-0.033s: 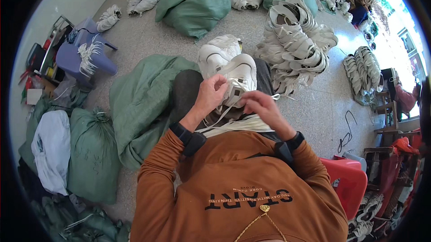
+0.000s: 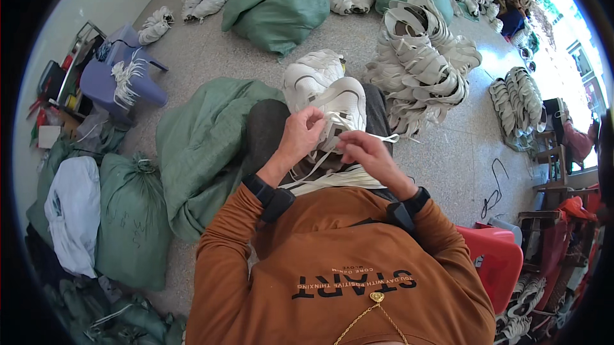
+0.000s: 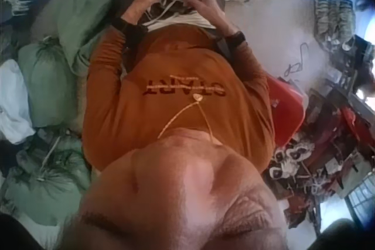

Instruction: Insert white laces into the eyelets of a white athletic shoe.

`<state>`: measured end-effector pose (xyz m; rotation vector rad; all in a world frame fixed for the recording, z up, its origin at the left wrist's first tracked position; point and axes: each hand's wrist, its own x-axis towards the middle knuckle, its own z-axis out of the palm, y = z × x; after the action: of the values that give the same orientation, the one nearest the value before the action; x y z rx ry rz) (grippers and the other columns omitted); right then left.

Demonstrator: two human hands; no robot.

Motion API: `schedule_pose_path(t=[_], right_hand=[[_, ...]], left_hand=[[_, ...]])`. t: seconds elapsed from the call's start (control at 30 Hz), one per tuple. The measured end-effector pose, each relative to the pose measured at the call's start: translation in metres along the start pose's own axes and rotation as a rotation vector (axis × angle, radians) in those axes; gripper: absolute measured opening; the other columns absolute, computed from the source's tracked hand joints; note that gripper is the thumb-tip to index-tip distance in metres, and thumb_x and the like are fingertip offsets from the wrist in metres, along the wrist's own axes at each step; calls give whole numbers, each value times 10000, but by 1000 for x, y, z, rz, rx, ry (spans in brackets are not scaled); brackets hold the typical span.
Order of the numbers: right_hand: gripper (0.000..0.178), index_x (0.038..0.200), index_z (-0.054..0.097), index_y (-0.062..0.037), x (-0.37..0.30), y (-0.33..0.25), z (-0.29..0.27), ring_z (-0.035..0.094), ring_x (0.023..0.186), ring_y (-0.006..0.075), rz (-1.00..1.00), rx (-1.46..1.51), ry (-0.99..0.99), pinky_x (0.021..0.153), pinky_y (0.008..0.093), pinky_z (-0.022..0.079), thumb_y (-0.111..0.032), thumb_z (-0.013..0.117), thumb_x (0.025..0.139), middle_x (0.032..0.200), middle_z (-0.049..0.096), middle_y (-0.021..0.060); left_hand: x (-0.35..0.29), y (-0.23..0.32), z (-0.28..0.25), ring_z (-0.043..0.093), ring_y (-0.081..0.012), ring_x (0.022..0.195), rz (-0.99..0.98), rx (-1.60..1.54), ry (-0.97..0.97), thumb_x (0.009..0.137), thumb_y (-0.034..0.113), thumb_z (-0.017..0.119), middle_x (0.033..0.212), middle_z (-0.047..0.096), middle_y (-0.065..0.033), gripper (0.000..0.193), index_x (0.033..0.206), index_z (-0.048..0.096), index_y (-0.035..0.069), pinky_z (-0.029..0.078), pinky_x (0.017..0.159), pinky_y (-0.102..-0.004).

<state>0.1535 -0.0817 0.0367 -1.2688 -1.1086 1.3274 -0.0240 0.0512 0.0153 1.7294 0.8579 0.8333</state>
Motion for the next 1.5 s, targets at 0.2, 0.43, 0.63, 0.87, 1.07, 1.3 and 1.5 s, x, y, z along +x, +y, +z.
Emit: schedule_pose_path(t=[0.2,0.43,0.63,0.87,1.07,1.3,1.5], right_hand=[[357,1342,500,26,27,4,14,658,810,142,35,-28,14,725,271,557,-28,448,993,1100,628,96],[262,1210,535,36,33,20,29,658,724,159,22,89,103,608,279,559,0,395,992,995,621,114],[207,1131,570,6,41,15,26,643,615,146,84,116,97,500,264,545,-45,414,1006,856,648,83],[184,938,612,-17,50,12,34,592,499,121,104,-52,112,426,255,512,-147,506,1012,717,619,45],[219,815,619,5,31,1,9,546,521,118,67,-225,66,475,296,447,-159,556,945,634,577,48],[181,800,659,3,-93,75,-178,627,750,460,201,-1231,444,659,540,492,-161,582,803,777,642,251],[192,797,643,28,-160,110,-210,638,649,345,373,-862,430,608,448,501,-144,585,860,696,617,226]], left_hand=[[-2,16,4,662,-302,723,197,286,61,879,98,655,814,669,-133,117,921,645,-10,524,658,-393],[-21,13,8,604,-326,887,510,826,51,837,117,662,920,607,-121,169,980,635,31,491,806,-403],[-39,13,17,584,-319,929,522,794,121,827,135,662,984,558,-150,334,1126,583,9,497,807,-419],[-35,7,3,613,-359,893,393,510,93,856,69,640,924,604,-148,143,990,660,21,514,761,-428],[-29,8,-1,650,-336,799,351,405,134,833,38,685,873,638,-154,135,961,668,-1,527,712,-385],[-33,6,-9,673,-308,785,295,356,160,800,32,686,871,657,-151,152,950,677,7,538,696,-357],[-35,6,-8,670,-312,789,347,431,154,780,42,703,872,658,-138,160,934,671,15,539,697,-360]])
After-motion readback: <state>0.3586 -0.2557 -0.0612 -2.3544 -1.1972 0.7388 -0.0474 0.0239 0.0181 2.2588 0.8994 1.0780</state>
